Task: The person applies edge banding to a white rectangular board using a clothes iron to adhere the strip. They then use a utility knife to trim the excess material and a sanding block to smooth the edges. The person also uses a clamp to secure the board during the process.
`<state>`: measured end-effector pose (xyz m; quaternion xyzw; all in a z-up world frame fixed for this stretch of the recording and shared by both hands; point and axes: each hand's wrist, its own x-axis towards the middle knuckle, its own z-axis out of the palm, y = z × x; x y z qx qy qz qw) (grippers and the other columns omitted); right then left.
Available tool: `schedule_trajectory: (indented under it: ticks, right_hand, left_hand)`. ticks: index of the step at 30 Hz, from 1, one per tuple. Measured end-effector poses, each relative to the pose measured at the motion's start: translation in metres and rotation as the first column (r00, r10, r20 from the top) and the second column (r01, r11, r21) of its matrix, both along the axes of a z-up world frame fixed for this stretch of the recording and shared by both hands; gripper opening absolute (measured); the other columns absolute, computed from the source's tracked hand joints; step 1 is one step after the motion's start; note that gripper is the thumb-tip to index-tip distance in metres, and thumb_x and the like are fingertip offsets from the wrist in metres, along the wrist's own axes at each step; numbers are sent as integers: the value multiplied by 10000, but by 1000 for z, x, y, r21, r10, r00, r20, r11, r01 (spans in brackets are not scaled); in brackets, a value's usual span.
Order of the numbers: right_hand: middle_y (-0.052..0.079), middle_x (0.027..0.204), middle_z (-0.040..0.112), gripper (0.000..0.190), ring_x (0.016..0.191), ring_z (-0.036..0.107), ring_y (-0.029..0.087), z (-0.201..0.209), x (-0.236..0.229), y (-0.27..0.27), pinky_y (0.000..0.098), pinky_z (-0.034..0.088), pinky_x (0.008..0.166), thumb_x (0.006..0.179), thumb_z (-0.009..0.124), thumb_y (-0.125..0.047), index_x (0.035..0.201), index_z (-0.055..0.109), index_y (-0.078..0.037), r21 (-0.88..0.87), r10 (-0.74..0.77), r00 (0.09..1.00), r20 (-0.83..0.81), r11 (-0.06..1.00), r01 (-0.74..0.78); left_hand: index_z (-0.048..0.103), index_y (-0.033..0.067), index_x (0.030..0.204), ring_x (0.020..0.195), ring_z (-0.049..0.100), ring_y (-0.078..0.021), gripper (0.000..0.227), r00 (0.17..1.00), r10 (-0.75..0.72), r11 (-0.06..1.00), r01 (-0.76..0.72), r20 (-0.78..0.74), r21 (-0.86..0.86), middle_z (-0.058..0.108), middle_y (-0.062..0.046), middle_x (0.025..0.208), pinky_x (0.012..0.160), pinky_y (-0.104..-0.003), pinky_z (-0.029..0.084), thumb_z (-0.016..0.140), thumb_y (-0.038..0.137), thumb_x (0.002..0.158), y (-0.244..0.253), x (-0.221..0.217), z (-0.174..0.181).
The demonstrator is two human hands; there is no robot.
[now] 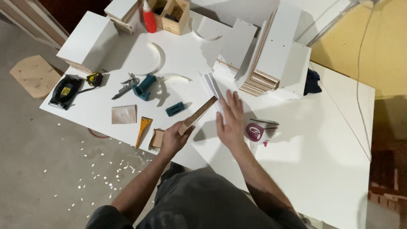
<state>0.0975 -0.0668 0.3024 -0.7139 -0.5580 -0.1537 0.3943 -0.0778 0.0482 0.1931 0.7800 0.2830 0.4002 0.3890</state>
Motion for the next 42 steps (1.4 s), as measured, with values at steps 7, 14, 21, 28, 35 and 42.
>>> schedule_trajectory:
  ticks: [7, 14, 21, 28, 35, 42]
  right_hand:
    - [116, 1548, 509, 576, 1460, 439, 288, -4, -41, -2, 453, 293, 1219, 889, 615, -102, 1461, 554, -71, -13, 287, 942, 177, 957, -289]
    - [128, 1468, 582, 515, 1378, 520, 281, -22, 19, 0, 431, 359, 1187, 915, 630, -75, 1428, 589, -81, 52, 147, 966, 214, 986, -161]
    - [266, 1431, 562, 547, 1355, 523, 397, -13, -35, -9, 506, 397, 1154, 894, 618, -88, 1421, 535, 33, -93, 176, 966, 188, 983, -161]
    - [142, 1347, 682, 402, 1256, 641, 310, -19, -10, -9, 459, 456, 1104, 899, 577, -106, 1273, 698, -21, 153, 449, 893, -17, 884, -442]
    - [182, 1452, 563, 476, 1362, 523, 342, 19, -55, -23, 500, 325, 1195, 910, 565, -60, 1384, 585, -21, -75, 488, 866, -113, 864, -497]
    - [219, 1531, 484, 576, 1467, 379, 376, -15, -5, -15, 554, 229, 1220, 909, 533, -71, 1478, 478, -1, -241, 118, 983, 138, 967, -82]
  left_hand:
    - [805, 153, 1109, 784, 746, -391, 259, 1000, -21, 1000, 21, 12, 17, 785, -128, 906, 620, -466, 597, 833, 200, 856, -4, 5, -15]
    - [804, 139, 1082, 748, 751, -378, 246, 999, -42, 999, 42, 20, 23, 786, -130, 893, 606, -438, 605, 835, 223, 854, -11, 1, -6]
    - [802, 121, 1016, 667, 737, -368, 211, 1000, -1, 1000, 2, -9, 24, 777, -114, 835, 548, -401, 592, 833, 250, 852, -13, 13, -49]
    - [800, 115, 993, 673, 732, -369, 194, 1000, 19, 1000, -19, -10, 14, 769, -124, 817, 538, -410, 579, 835, 244, 852, -11, 12, -55]
    - [777, 99, 982, 674, 730, -376, 194, 999, -35, 996, 37, -23, 83, 763, -114, 818, 552, -424, 590, 827, 221, 839, -2, 12, -93]
    - [763, 79, 959, 705, 734, -392, 159, 999, -38, 999, 38, 25, 19, 767, -131, 838, 575, -436, 586, 816, 146, 825, -12, 10, -32]
